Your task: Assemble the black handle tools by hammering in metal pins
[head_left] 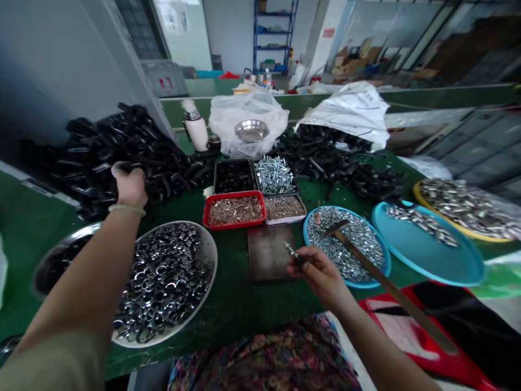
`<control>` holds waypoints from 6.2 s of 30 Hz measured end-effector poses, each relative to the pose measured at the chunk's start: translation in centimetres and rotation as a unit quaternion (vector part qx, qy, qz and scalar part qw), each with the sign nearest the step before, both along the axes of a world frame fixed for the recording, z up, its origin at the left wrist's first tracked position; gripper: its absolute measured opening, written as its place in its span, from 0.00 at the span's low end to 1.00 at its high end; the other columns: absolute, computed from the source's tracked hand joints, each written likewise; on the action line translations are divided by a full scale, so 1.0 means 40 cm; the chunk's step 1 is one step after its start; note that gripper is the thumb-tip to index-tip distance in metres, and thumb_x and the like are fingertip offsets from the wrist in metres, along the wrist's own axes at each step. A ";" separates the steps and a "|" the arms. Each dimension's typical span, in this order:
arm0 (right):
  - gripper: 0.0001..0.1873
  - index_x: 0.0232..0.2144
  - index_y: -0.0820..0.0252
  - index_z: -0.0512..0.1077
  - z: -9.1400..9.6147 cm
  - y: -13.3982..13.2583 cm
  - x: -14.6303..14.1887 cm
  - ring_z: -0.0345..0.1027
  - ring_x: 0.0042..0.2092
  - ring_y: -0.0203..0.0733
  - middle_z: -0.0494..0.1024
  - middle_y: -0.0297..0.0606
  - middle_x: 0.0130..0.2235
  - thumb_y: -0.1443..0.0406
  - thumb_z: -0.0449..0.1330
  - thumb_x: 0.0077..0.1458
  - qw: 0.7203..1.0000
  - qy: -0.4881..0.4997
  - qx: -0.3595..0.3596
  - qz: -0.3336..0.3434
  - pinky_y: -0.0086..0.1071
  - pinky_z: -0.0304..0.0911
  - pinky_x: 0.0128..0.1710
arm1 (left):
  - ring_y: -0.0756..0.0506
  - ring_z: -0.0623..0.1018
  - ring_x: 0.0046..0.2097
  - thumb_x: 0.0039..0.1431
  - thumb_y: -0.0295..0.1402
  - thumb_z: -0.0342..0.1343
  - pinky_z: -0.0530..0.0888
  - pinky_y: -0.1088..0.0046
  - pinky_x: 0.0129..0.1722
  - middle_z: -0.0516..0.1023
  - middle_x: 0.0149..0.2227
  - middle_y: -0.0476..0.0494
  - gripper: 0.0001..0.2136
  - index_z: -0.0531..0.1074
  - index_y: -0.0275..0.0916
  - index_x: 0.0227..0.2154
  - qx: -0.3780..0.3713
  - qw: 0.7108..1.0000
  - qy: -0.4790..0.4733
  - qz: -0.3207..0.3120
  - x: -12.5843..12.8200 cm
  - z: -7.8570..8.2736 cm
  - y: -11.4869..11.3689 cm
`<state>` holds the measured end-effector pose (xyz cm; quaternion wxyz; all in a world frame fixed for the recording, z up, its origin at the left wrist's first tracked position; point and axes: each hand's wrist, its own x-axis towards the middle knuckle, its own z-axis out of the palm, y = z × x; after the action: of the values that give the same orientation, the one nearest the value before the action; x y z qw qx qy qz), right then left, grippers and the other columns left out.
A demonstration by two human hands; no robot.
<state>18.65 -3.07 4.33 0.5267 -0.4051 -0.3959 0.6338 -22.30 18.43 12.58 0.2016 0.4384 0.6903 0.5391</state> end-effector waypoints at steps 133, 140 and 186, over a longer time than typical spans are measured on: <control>0.12 0.35 0.65 0.70 -0.046 0.174 -0.027 0.67 0.40 0.46 0.75 0.47 0.36 0.66 0.48 0.65 0.602 -0.715 0.313 0.166 0.38 0.60 0.42 | 0.37 0.69 0.54 0.50 0.35 0.56 0.57 0.58 0.54 0.71 0.51 0.36 0.27 0.58 0.38 0.53 -0.047 0.854 0.317 -0.410 0.564 -0.290 -0.442; 0.16 0.48 0.63 0.68 -0.006 0.128 0.130 0.66 0.49 0.52 0.75 0.51 0.45 0.59 0.52 0.63 0.572 -0.789 0.225 0.020 0.41 0.60 0.46 | 0.37 0.69 0.54 0.51 0.36 0.55 0.57 0.57 0.53 0.72 0.51 0.37 0.27 0.58 0.39 0.55 -0.048 0.851 0.324 -0.410 0.562 -0.290 -0.438; 0.25 0.55 0.74 0.67 0.032 0.204 0.748 0.69 0.50 0.54 0.73 0.67 0.48 0.78 0.54 0.53 0.608 -0.727 -0.208 -0.242 0.43 0.60 0.46 | 0.51 0.78 0.31 0.44 0.25 0.64 0.77 0.74 0.32 0.75 0.36 0.52 0.30 0.60 0.46 0.50 -0.119 0.856 -0.454 -0.219 0.648 -0.147 -0.405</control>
<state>48.56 5.08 5.59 0.1020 -0.9123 -0.3939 0.0457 3.63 2.24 6.71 0.6559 0.2578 0.4669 0.5342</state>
